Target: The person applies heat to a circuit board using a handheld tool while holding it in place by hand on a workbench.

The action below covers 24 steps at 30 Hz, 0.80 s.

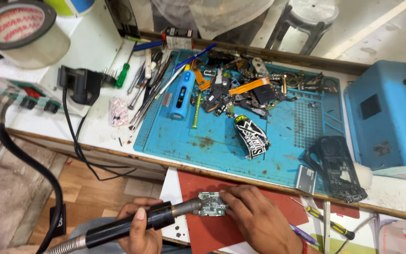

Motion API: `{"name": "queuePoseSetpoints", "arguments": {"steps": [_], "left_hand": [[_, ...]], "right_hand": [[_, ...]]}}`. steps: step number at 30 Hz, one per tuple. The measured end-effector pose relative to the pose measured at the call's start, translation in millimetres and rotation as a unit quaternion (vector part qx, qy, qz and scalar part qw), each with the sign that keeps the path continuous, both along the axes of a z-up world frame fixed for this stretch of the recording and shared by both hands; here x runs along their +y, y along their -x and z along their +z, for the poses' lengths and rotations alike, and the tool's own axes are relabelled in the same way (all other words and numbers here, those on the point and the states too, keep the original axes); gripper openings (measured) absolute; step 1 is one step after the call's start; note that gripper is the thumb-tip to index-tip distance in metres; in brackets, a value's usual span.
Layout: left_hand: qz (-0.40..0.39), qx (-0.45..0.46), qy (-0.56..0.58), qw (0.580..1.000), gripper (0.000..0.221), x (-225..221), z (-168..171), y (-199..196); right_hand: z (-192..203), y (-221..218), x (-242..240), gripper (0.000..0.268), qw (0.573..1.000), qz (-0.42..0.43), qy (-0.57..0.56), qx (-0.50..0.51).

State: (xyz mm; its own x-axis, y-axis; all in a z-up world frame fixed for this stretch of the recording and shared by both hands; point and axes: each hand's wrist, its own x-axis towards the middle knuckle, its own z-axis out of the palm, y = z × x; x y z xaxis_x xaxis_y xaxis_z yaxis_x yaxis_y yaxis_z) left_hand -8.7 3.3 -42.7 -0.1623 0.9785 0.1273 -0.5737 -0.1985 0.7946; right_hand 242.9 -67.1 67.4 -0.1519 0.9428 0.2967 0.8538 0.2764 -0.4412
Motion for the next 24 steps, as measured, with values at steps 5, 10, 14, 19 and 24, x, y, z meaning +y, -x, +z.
{"name": "queuePoseSetpoints", "arguments": {"steps": [5,10,14,19,24], "left_hand": [[-0.012,0.015,-0.011,1.000,0.025,4,-17,7],[-0.053,0.055,-0.013,0.997,0.024,7,-38,22],[-0.085,0.124,0.005,0.989,0.025,16,-53,39],[-0.060,0.099,-0.007,0.993,0.023,10,-70,35],[-0.097,0.160,-0.026,0.982,0.024,24,-36,30]], "right_hand": [[31,-19,14,0.039,0.997,-0.055,-0.061,0.009],[50,-35,38,0.036,0.996,-0.085,-0.034,0.002],[55,-40,49,0.036,0.992,-0.092,-0.074,-0.044],[54,-50,49,0.038,0.966,-0.223,-0.084,-0.100],[42,-47,31,0.036,0.975,-0.182,-0.128,0.026]]}}
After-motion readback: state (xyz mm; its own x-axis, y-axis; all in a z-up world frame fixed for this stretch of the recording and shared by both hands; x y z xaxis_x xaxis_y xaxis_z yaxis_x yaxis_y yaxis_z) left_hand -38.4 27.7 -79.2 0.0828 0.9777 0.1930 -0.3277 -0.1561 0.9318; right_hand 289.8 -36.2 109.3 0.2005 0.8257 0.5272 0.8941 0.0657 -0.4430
